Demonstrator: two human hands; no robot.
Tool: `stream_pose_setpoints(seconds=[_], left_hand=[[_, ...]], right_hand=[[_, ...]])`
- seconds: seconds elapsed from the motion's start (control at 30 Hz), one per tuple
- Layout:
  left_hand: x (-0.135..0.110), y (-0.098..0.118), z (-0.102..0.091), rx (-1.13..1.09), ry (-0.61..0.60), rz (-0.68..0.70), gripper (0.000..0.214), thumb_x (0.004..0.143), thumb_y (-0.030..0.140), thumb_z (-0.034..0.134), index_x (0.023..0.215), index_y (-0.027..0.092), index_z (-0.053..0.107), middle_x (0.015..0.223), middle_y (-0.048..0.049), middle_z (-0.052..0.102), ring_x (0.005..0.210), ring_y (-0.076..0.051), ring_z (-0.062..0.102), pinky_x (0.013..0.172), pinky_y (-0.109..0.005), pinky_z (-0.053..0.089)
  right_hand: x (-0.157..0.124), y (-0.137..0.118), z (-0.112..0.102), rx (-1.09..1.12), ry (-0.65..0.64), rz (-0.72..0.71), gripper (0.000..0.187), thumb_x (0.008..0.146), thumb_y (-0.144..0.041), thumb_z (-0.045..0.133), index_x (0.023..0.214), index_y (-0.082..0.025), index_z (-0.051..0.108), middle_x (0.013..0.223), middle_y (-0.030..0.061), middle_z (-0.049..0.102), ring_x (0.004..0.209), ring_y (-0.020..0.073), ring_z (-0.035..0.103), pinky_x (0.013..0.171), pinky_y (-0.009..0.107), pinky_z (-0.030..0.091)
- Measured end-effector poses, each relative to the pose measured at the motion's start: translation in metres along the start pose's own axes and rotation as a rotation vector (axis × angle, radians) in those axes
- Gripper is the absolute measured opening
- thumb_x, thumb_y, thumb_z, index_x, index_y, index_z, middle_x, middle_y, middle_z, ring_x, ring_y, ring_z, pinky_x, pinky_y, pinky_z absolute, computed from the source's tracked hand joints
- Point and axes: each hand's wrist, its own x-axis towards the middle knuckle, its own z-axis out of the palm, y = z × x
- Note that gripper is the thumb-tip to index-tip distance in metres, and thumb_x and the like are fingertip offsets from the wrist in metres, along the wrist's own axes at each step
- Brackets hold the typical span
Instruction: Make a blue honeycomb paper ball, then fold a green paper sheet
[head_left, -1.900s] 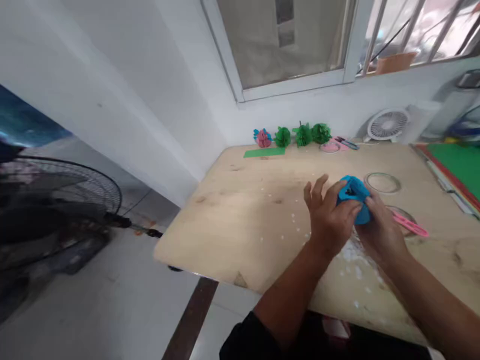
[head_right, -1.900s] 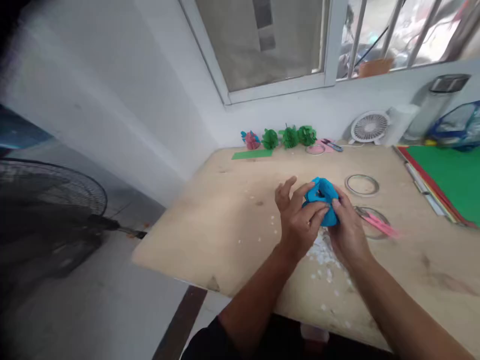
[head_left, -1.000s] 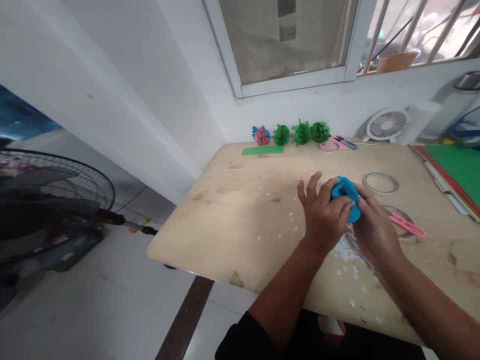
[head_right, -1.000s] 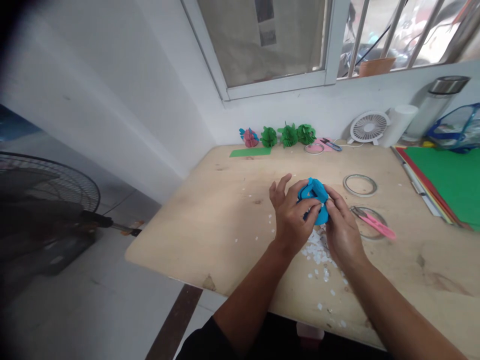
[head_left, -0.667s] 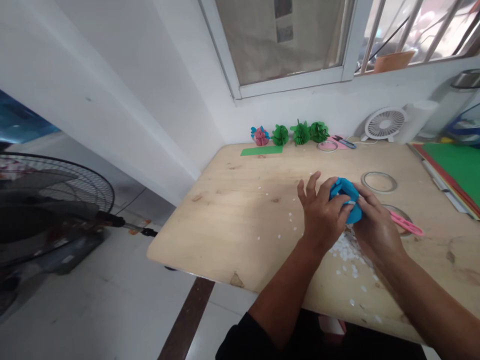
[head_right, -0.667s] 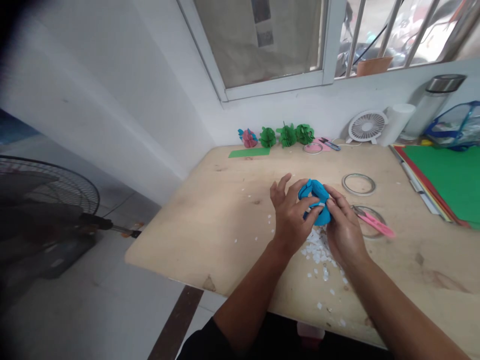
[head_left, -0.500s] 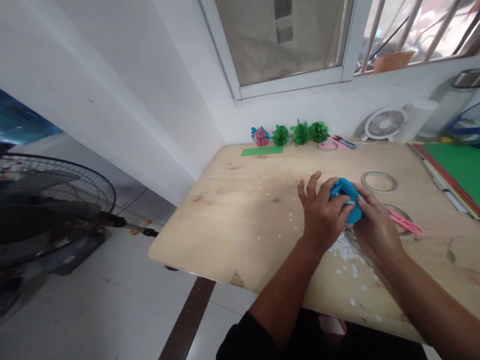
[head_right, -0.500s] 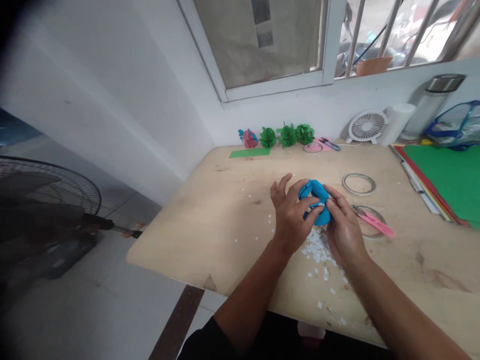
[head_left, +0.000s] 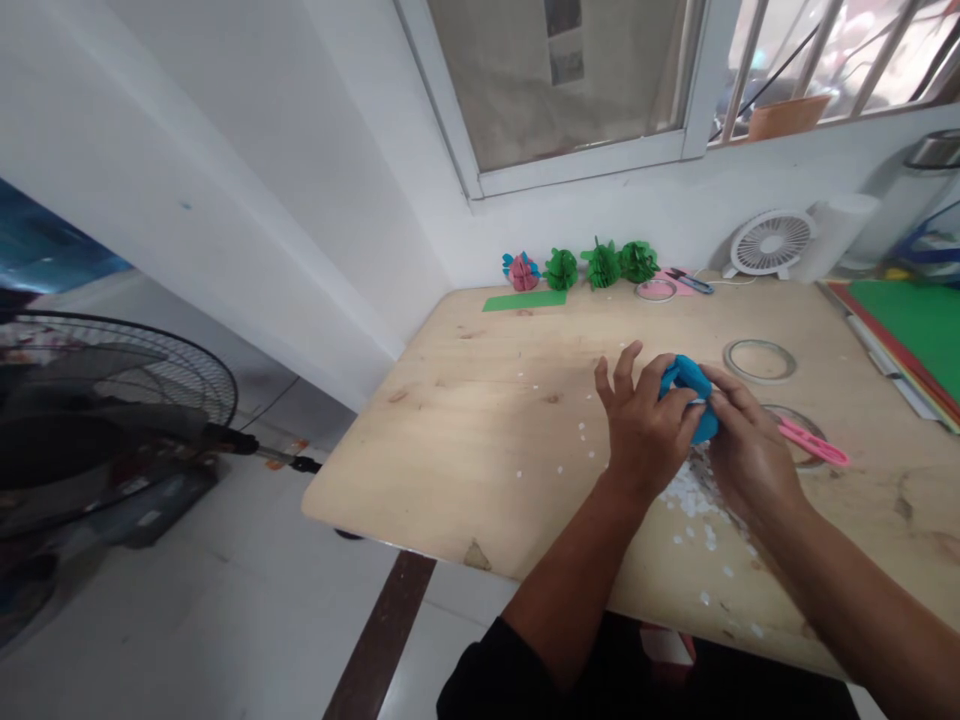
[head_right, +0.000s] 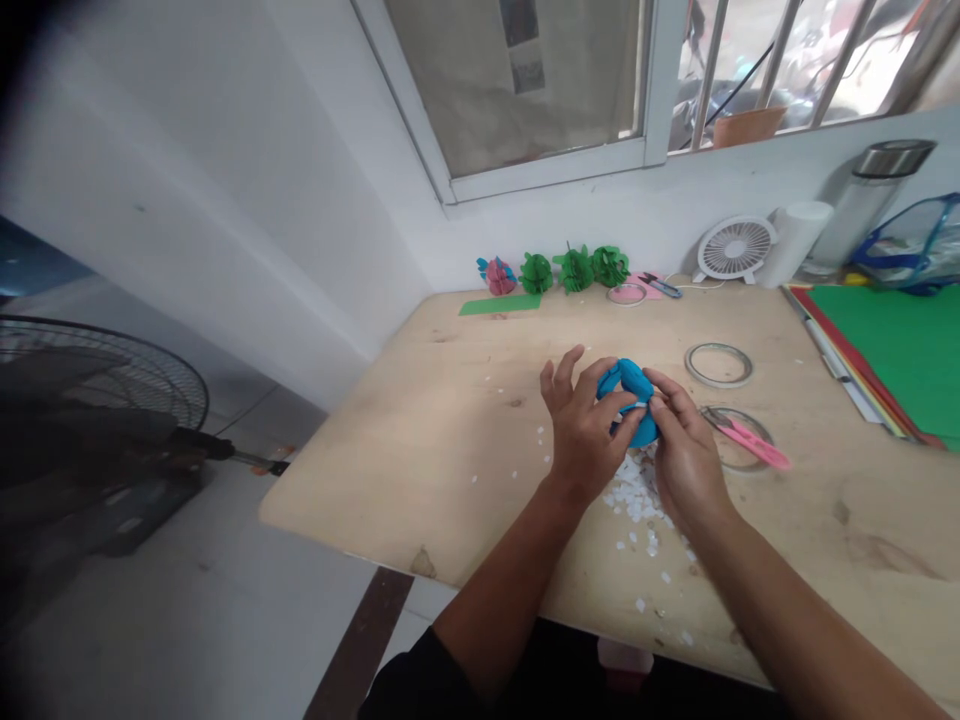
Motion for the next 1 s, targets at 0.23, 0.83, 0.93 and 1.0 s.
stream_pose_setpoints(seconds=[0.23,0.83,0.93,1.0], left_hand=[[-0.001,0.0026,0.0016,-0.015,0.058,0.016,0.012,0.089,0.031,0.065,0.082,0.027,0.074,0.128,-0.0019,0.067,0.14,-0.031,0.041,0.119,-0.059,0.019],[-0.0024,0.0007,0.0064,-0.03,0.005,-0.023,0.01,0.087,0.026,0.066,0.082,0.029,0.074,0.128,-0.0002,0.068,0.14,-0.03,0.042,0.119,-0.059,0.02],[-0.002,0.0003,0.0042,-0.055,0.013,-0.008,0.009,0.087,0.027,0.067,0.084,0.029,0.075,0.128,-0.0004,0.067,0.139,-0.03,0.042,0.118,-0.058,0.021],[-0.0018,0.0003,0.0034,-0.067,0.021,0.005,0.009,0.087,0.028,0.067,0.084,0.029,0.075,0.128,-0.0003,0.068,0.139,-0.03,0.042,0.118,-0.058,0.021]], right_hand=[[0.001,0.0039,-0.0032,-0.008,0.018,0.006,0.036,0.077,-0.041,0.077,0.111,-0.03,0.07,0.104,0.0014,0.07,0.098,0.0191,0.063,0.096,0.037,0.048],[0.0038,0.0065,-0.0075,-0.047,0.039,0.033,0.041,0.075,-0.041,0.078,0.113,-0.029,0.068,0.097,0.0013,0.069,0.087,0.0188,0.063,0.078,0.033,0.052],[0.0051,0.0071,-0.0081,-0.026,0.048,0.037,0.043,0.073,-0.042,0.08,0.113,-0.029,0.068,0.097,0.0005,0.069,0.084,0.0171,0.063,0.075,0.031,0.051],[0.0057,0.0072,-0.0086,-0.007,0.057,0.044,0.044,0.072,-0.042,0.081,0.113,-0.029,0.069,0.098,0.0002,0.069,0.082,0.0158,0.062,0.073,0.029,0.051]])
